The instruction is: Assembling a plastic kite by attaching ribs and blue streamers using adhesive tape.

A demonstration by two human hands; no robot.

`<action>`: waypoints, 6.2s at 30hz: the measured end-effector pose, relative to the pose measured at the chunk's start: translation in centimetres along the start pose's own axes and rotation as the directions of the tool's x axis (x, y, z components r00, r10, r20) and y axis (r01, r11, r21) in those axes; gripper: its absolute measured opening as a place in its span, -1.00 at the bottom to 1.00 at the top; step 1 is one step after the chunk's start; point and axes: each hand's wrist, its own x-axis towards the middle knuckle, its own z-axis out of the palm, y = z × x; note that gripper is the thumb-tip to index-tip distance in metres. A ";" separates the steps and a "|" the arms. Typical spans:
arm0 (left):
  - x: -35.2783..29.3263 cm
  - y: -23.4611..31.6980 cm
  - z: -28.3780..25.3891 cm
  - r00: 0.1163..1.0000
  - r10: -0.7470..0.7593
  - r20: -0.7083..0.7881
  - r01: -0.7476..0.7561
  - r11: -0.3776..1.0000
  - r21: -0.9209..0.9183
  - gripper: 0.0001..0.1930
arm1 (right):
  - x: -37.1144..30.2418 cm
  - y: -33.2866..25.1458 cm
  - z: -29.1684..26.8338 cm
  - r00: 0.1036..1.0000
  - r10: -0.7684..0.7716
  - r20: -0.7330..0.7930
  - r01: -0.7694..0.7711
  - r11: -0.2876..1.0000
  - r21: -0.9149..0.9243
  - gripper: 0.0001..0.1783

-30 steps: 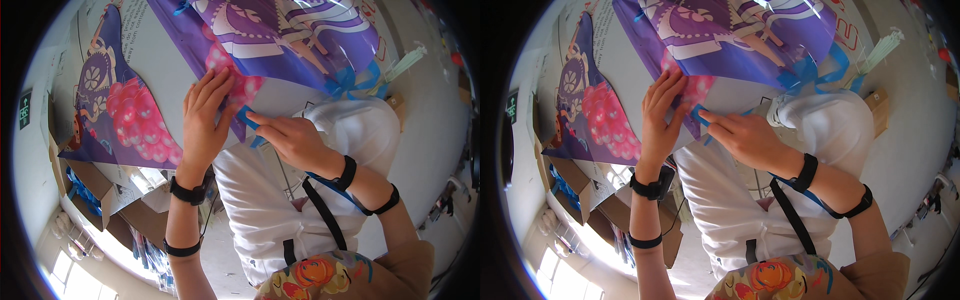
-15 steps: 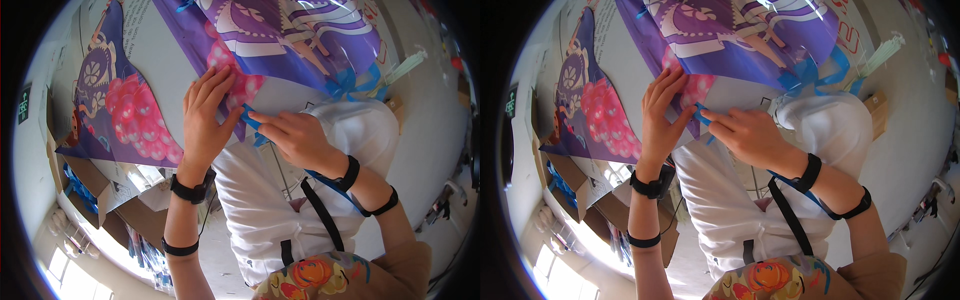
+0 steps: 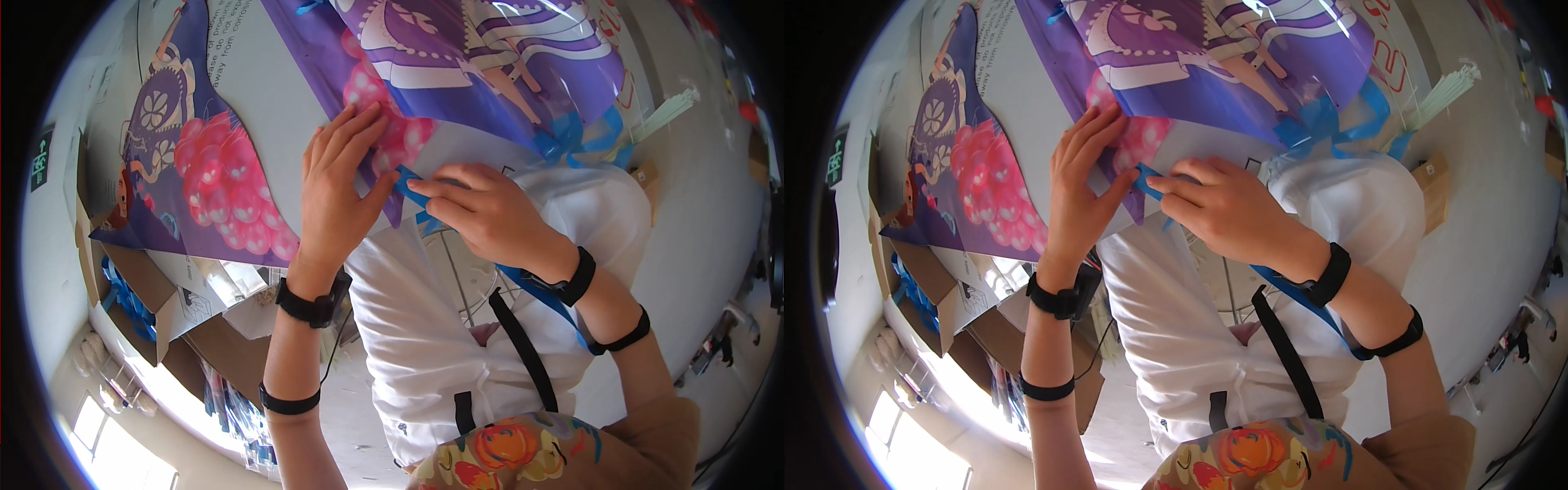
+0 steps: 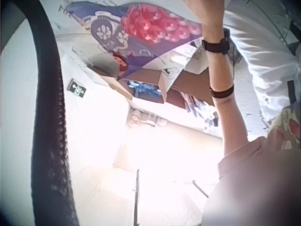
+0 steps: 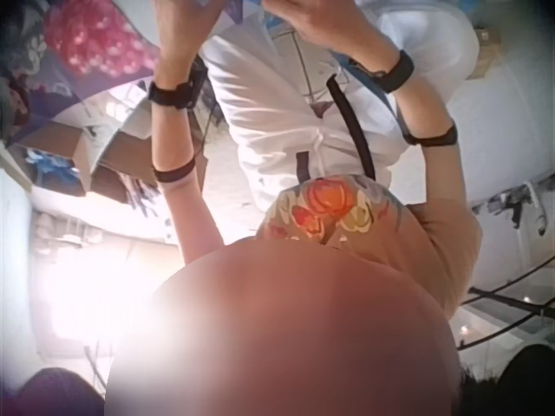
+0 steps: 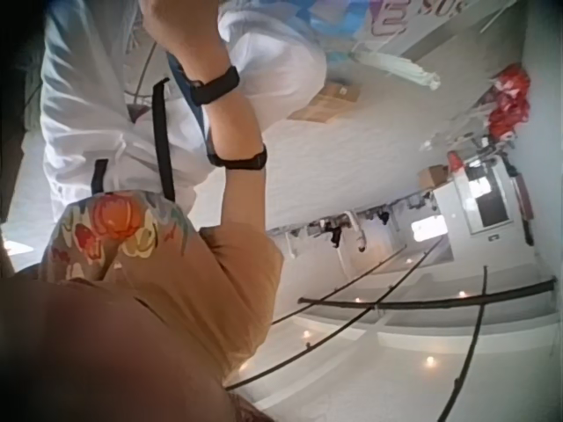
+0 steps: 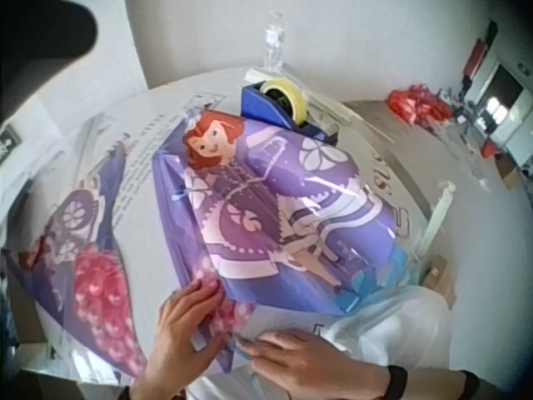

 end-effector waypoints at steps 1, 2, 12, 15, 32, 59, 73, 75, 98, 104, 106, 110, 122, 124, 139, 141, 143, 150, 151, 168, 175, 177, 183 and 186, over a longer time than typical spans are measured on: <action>0.0 0.0 -0.1 1.000 -0.002 0.008 0.002 1.000 0.001 -0.43 | 0.0 -0.1 0.0 1.000 -0.009 0.003 0.009 1.000 0.000 -0.72; 0.0 -0.1 0.0 1.000 -0.005 0.015 0.005 1.000 0.001 -0.42 | -0.1 -0.2 0.1 0.999 -0.033 0.014 0.032 0.998 0.052 -0.78; -0.3 -0.3 -0.3 1.000 -0.006 -0.001 0.006 1.000 0.003 -0.48 | 0.1 -0.4 0.4 0.995 -0.047 0.086 0.037 0.993 0.111 -0.89; -0.3 -0.4 -0.3 1.000 0.006 0.000 -0.006 1.000 -0.009 -0.51 | 0.2 -0.5 0.2 0.994 -0.056 0.096 0.047 0.994 0.100 -0.88; 0.8 0.7 -2.2 0.999 -0.013 -0.030 0.011 0.997 -0.082 -0.59 | 0.2 -1.3 0.7 0.997 -0.031 0.073 0.025 0.997 0.078 -0.84; 29.8 12.1 4.3 0.671 -0.715 0.196 0.607 0.378 -0.699 -0.78 | -1.2 -1.4 2.7 0.991 0.001 -0.131 0.004 0.999 0.036 -0.84; 29.5 16.0 3.0 0.452 -0.805 0.385 0.596 -0.049 -0.802 -0.83 | -0.9 -1.7 4.1 0.991 0.051 -0.124 -0.035 0.991 0.127 -0.87; 29.0 15.4 3.1 0.457 -0.807 0.374 0.544 -0.079 -0.835 -0.80 | -0.8 -1.8 4.3 0.978 0.017 -0.207 -0.007 0.999 0.049 -0.90; 28.5 11.8 8.2 0.692 -0.667 0.275 0.550 0.240 -0.800 -0.86 | -0.6 -2.1 3.8 0.993 0.069 -0.095 -0.055 0.988 0.143 -0.81; 28.6 12.9 7.5 0.700 -0.632 0.333 0.656 0.383 -0.651 -0.87 | -0.8 -2.1 4.3 0.986 0.043 -0.159 -0.033 0.997 0.066 -0.81; 27.9 12.5 5.9 0.732 -0.560 0.390 0.665 0.458 -0.590 -0.82 | -0.1 -2.5 4.6 0.977 0.005 -0.212 0.001 1.000 0.029 -0.81; 23.9 17.9 5.4 0.944 -0.215 0.250 0.320 0.781 -0.536 -0.81 | -1.4 -1.4 4.3 0.988 0.066 -0.137 -0.054 0.994 0.092 -0.82; 2.5 14.2 -7.2 0.920 -0.330 0.210 0.344 0.938 -0.033 -0.67 | -1.2 -1.8 3.8 0.989 0.053 -0.137 -0.047 0.998 0.051 -0.82; 0.0 13.4 -7.6 0.870 -0.391 0.300 0.370 0.921 0.124 -0.59 | -1.1 -2.0 3.1 0.994 0.057 -0.096 -0.051 0.997 0.060 -0.83; -3.0 5.6 -6.7 0.947 -0.260 0.191 0.261 0.965 0.018 -0.90 | -1.1 -1.4 2.1 0.998 -0.053 -0.042 0.051 0.998 -0.035 -0.71; -2.9 5.1 -6.3 0.937 -0.298 0.183 0.309 0.951 -0.031 -0.91 | -1.0 -1.4 2.0 0.999 -0.053 -0.008 0.053 0.997 -0.049 -0.70; -2.8 4.8 -5.8 0.964 -0.240 0.112 0.251 0.964 -0.092 -0.90 | -1.0 -1.4 1.9 0.999 -0.050 0.001 0.050 0.998 -0.043 -0.69; -2.2 4.3 -5.7 0.988 -0.154 0.030 0.154 0.988 0.004 -0.86 | -0.7 -1.5 1.2 0.998 -0.044 0.048 0.046 0.998 -0.047 -0.67; -2.1 4.5 -5.6 0.989 -0.144 0.028 0.144 0.990 0.011 -0.87 | -0.7 -1.5 1.2 0.998 -0.034 0.044 0.035 0.999 -0.026 -0.71; -2.2 3.9 -3.4 0.951 -0.303 0.056 0.306 0.909 -0.283 -0.92 | 0.0 -2.0 1.0 0.999 0.016 0.031 -0.014 0.998 -0.063 -0.74; -1.7 3.8 -3.4 0.954 -0.293 0.061 0.298 0.915 -0.273 -0.87 | 0.0 -2.1 1.1 0.999 0.019 0.032 -0.017 0.997 -0.072 -0.74; -1.4 3.7 -3.7 0.959 -0.273 0.070 0.282 0.929 -0.238 -0.85 | 0.1 -2.1 1.1 0.999 0.020 0.035 -0.018 0.997 -0.072 -0.74; 0.0 3.7 -4.0 0.929 -0.255 0.270 0.289 0.952 -0.095 -0.72 | -0.1 -2.2 1.2 0.999 0.038 0.039 -0.035 0.997 -0.071 -0.74; 1.1 3.2 -4.0 0.943 -0.103 0.317 0.118 0.993 -0.028 -0.70 | 0.0 -2.3 1.2 0.999 0.037 0.036 -0.034 0.997 -0.067 -0.75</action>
